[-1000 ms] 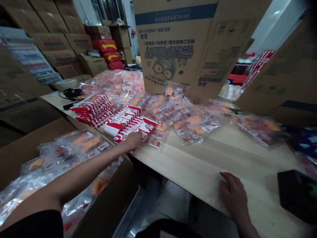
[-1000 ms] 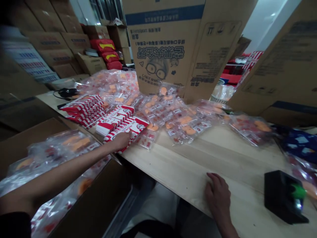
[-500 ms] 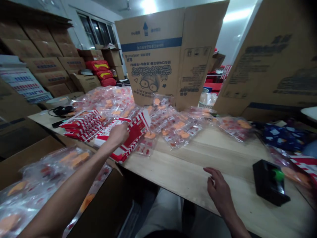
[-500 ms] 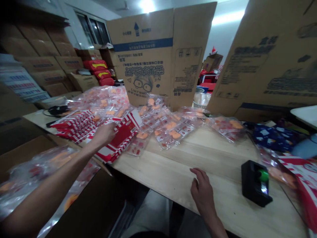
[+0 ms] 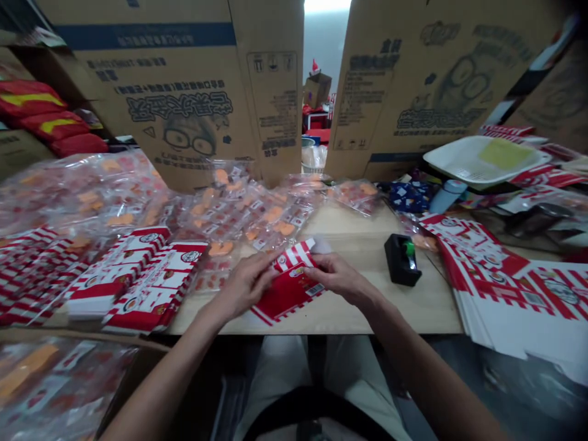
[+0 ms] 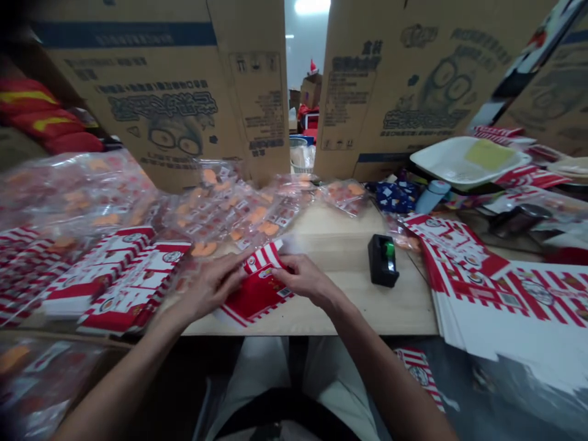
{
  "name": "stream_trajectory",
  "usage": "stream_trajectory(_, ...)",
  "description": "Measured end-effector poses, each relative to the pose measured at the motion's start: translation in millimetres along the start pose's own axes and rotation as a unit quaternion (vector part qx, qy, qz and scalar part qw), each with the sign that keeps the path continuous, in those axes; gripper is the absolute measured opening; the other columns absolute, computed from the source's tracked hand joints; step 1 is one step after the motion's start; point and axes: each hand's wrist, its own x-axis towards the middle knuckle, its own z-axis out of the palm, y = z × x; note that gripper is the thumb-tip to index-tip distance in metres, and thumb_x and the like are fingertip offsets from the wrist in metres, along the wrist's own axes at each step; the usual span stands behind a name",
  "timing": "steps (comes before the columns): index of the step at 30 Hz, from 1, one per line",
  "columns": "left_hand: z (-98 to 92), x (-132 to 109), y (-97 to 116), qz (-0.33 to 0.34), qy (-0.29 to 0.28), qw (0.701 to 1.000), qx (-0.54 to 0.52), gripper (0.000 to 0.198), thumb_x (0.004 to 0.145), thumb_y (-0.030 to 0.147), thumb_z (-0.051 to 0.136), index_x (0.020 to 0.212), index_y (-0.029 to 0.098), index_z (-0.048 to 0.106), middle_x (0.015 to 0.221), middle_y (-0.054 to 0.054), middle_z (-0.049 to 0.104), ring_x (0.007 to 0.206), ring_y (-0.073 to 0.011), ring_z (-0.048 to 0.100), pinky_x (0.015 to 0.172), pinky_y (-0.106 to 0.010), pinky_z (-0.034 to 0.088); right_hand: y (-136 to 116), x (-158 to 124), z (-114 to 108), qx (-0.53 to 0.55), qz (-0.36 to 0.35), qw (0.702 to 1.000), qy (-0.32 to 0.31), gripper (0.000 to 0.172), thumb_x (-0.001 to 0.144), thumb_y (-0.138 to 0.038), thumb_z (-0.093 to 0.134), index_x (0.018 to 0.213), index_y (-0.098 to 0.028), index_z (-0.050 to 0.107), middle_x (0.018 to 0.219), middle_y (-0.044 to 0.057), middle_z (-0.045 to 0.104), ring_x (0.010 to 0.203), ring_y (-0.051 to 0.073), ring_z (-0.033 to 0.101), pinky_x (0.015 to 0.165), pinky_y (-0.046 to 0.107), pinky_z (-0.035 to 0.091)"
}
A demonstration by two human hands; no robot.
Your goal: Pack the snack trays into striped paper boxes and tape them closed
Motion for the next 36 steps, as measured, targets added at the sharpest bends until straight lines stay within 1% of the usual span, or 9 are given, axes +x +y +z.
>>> stream_trajectory(4, 39.6, -7.9, 5.6, -0.021, 0.037, 0.998, 0.037, 0.062, 0.098, 0.046, 0.055, 0.151, 0.017, 0.043, 0.138, -0.019, 0.062, 0.124, -0.0324, 0.062, 0.104, -0.046, 0.051, 0.6, -5.4, 3.1, 0.032, -0.004, 0.998, -0.059, 0.043, 0.078, -0.055, 0.074, 0.092, -0.015, 0.078, 0.083, 0.005, 0.074, 0.074, 0.021, 0.067, 0.070, 0.031, 0.051)
stream_trajectory(8, 58.2, -13.6, 8.9, -0.029, 0.002, 0.999, -0.025, 0.041, 0.101, 0.038, 0.049, 0.137, 0.021, 0.056, 0.125, -0.013, 0.072, 0.107, -0.0249, 0.071, 0.091, -0.035, 0.056, -6.7, -4.1, 2.2, -0.086, -0.070, 0.993, -0.034, 0.031, 0.085, -0.046, 0.065, 0.080, -0.017, 0.075, 0.074, 0.003, 0.070, 0.069, 0.019, 0.063, 0.069, 0.031, 0.050)
stream_trajectory(10, 58.1, -12.5, 9.7, -0.064, 0.030, 0.997, -0.038, 0.029, 0.101, 0.036, 0.047, 0.112, 0.021, 0.069, 0.092, -0.006, 0.077, 0.077, -0.0192, 0.073, 0.073, -0.026, 0.054, -10.2, -2.0, -1.6, -0.184, -0.150, 0.970, 0.050, 0.026, 0.087, -0.040, 0.061, 0.084, -0.018, 0.075, 0.081, 0.005, 0.071, 0.077, 0.021, 0.065, 0.077, 0.034, 0.050)
stream_trajectory(12, 55.3, -8.1, 11.0, -0.122, 0.133, 0.983, -0.043, 0.032, 0.101, 0.038, 0.047, 0.092, 0.019, 0.071, 0.067, -0.002, 0.070, 0.056, -0.0146, 0.064, 0.060, -0.022, 0.048, -8.3, 1.9, -6.5, -0.228, -0.203, 0.926, 0.223, 0.031, 0.087, -0.040, 0.060, 0.106, -0.018, 0.073, 0.105, 0.009, 0.073, 0.099, 0.025, 0.065, 0.092, 0.039, 0.048)
stream_trajectory(15, 54.6, 1.7, 17.0, -0.170, 0.256, 0.947, -0.097, 0.033, 0.101, 0.041, 0.050, 0.092, 0.017, 0.071, 0.066, 0.000, 0.069, 0.055, -0.0120, 0.059, 0.057, -0.020, 0.045, 9.4, 12.0, -9.5, -0.124, -0.109, 0.914, 0.370, 0.052, 0.089, -0.056, 0.053, 0.121, -0.016, 0.066, 0.111, 0.013, 0.072, 0.105, 0.027, 0.065, 0.094, 0.041, 0.049)
stream_trajectory(17, 60.5, 6.8, 25.3, -0.163, 0.255, 0.943, -0.137, 0.033, 0.100, 0.042, 0.051, 0.093, 0.017, 0.071, 0.066, 0.001, 0.068, 0.054, -0.0111, 0.057, 0.055, -0.020, 0.044, 26.9, 20.7, -6.5, 0.018, -0.011, 0.948, 0.317, 0.063, 0.089, -0.069, 0.042, 0.111, -0.016, 0.068, 0.095, 0.011, 0.074, 0.089, 0.026, 0.069, 0.080, 0.038, 0.053)
stream_trajectory(20, 77.2, 7.5, 42.1, -0.145, 0.229, 0.950, -0.156, 0.033, 0.101, 0.041, 0.050, 0.088, 0.017, 0.069, 0.061, 0.002, 0.062, 0.052, -0.0106, 0.054, 0.055, -0.020, 0.043, 46.4, 32.3, -2.3, 0.145, 0.013, 0.946, 0.290, 0.069, 0.084, -0.081, 0.038, 0.090, -0.020, 0.068, 0.080, 0.006, 0.074, 0.075, 0.024, 0.070, 0.066, 0.033, 0.052)
stream_trajectory(32, 128.4, -19.3, 75.1, -0.097, 0.237, 0.951, -0.171, 0.026, 0.104, 0.035, 0.044, 0.112, 0.019, 0.063, 0.103, -0.009, 0.073, 0.094, -0.0197, 0.071, 0.081, -0.030, 0.057, 44.1, 44.5, -7.0, 0.032, -0.036, 0.900, 0.432, 0.059, 0.090, -0.073, 0.043, 0.055, -0.026, 0.035, 0.045, -0.005, 0.038, 0.046, 0.013, 0.033, 0.049, 0.029, 0.031)
stream_trajectory(36, 139.1, -19.0, 54.8, -0.136, 0.273, 0.944, -0.129, 0.028, 0.101, 0.040, 0.049, 0.111, 0.017, 0.058, 0.089, -0.009, 0.075, 0.074, -0.0206, 0.074, 0.064, -0.028, 0.056, 31.3, 48.8, -10.3, 0.015, -0.084, 0.888, 0.451, 0.057, 0.090, -0.071, 0.043, 0.056, -0.026, 0.036, 0.048, -0.005, 0.039, 0.049, 0.012, 0.033, 0.051, 0.028, 0.032)
